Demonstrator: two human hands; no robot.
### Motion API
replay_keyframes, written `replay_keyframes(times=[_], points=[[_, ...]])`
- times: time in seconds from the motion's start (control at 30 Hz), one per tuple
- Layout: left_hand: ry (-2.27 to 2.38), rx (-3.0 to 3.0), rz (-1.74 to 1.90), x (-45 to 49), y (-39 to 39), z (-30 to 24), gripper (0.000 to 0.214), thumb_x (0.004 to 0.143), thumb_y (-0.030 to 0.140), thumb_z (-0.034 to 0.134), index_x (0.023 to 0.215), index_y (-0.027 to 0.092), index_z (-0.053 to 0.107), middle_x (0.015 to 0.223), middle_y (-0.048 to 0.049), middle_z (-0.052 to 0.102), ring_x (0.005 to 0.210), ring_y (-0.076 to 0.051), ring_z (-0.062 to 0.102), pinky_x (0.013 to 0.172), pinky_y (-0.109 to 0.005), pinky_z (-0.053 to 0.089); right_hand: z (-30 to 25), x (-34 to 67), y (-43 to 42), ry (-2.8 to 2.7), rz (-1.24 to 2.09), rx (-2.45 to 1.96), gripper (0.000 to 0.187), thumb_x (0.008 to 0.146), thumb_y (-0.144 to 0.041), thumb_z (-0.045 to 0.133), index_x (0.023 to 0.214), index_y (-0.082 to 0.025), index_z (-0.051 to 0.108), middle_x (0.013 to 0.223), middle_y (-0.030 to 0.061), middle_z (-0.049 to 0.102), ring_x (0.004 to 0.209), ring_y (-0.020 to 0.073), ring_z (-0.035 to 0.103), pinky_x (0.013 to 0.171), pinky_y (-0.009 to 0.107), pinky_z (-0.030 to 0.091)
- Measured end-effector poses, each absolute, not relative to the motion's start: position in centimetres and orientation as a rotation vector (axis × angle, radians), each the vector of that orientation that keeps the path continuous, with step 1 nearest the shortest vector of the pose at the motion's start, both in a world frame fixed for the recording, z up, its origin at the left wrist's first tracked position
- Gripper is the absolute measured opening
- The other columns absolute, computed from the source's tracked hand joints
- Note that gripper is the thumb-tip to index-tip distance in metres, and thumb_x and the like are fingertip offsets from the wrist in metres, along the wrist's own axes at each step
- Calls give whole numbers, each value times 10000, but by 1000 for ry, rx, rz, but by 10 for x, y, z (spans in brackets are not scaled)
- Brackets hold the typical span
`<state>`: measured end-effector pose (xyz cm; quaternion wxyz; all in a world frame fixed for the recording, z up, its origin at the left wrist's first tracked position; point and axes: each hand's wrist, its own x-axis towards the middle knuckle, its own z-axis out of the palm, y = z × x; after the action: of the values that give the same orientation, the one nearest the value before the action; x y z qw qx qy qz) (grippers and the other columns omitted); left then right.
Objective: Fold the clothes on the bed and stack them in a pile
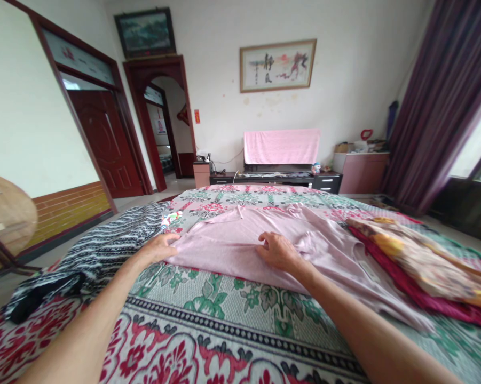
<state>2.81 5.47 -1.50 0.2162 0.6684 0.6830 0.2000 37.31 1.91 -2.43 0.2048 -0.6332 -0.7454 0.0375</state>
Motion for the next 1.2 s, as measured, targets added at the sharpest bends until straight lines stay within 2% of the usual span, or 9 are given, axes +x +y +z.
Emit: replay_keyframes(times=[0.1,0.23,0.37,0.5,0.63,0.7,0.8,0.97,1.2], points=[[1992,1930,494,23,65,-22,569,535,233,537,1077,128,677,672,-2,657,594,-165,574,515,-220,370,-26,374,21,-2050,125,-1778,370,812,-332,491,1089,-138,641,987,115,687,854,208,630,713,271,400],[1940,1932,584,23,72,-27,558,590,290,578,1126,151,651,892,-41,723,761,-207,653,613,-234,454,-27,374,22,-2098,132,-1784,338,814,-334,478,1032,-165,672,911,99,708,839,218,638,707,277,399],[2146,2004,672,33,78,-33,540,715,403,531,1202,182,604,1063,-75,704,922,-221,656,782,-266,477,-29,373,22,-2129,81,-1762,314,819,-322,466,978,-172,692,910,102,710,834,213,640,713,274,396],[2085,2351,712,41,90,-46,481,760,308,464,1198,163,600,1229,-98,627,1105,-207,579,945,-268,415,-34,373,24,-2159,32,-1738,326,842,-289,415,923,-171,708,915,111,706,818,200,639,703,265,394],[2015,2448,635,40,97,-53,327,731,281,467,943,182,695,1060,-87,686,1014,-211,595,909,-273,426,-34,373,25,-2194,5,-1736,306,812,-255,436,900,-171,716,900,108,706,800,198,637,677,260,389],[1996,2411,661,38,94,-48,260,725,313,474,795,193,693,936,-62,697,921,-201,603,844,-261,440,-33,374,26,-2203,16,-1739,292,789,-232,448,884,-172,718,884,101,710,796,197,636,661,255,383],[1940,2184,796,34,83,-32,229,691,354,502,714,195,665,752,-5,659,770,-177,586,697,-246,437,-30,376,27,-2169,59,-1745,292,751,-188,457,887,-174,714,834,81,716,763,185,629,638,248,370],[1671,1804,1086,28,66,-11,266,657,404,548,730,163,634,587,38,542,582,-131,499,542,-228,364,-23,381,29,-2146,110,-1703,284,717,-169,470,869,-179,710,759,47,703,683,156,593,589,234,333],[1624,1652,1158,34,68,-21,519,565,414,668,991,118,646,715,-7,636,620,-138,551,559,-221,391,-22,384,28,-2137,177,-1670,345,697,-145,479,960,-159,703,741,50,691,684,151,579,628,232,363]])
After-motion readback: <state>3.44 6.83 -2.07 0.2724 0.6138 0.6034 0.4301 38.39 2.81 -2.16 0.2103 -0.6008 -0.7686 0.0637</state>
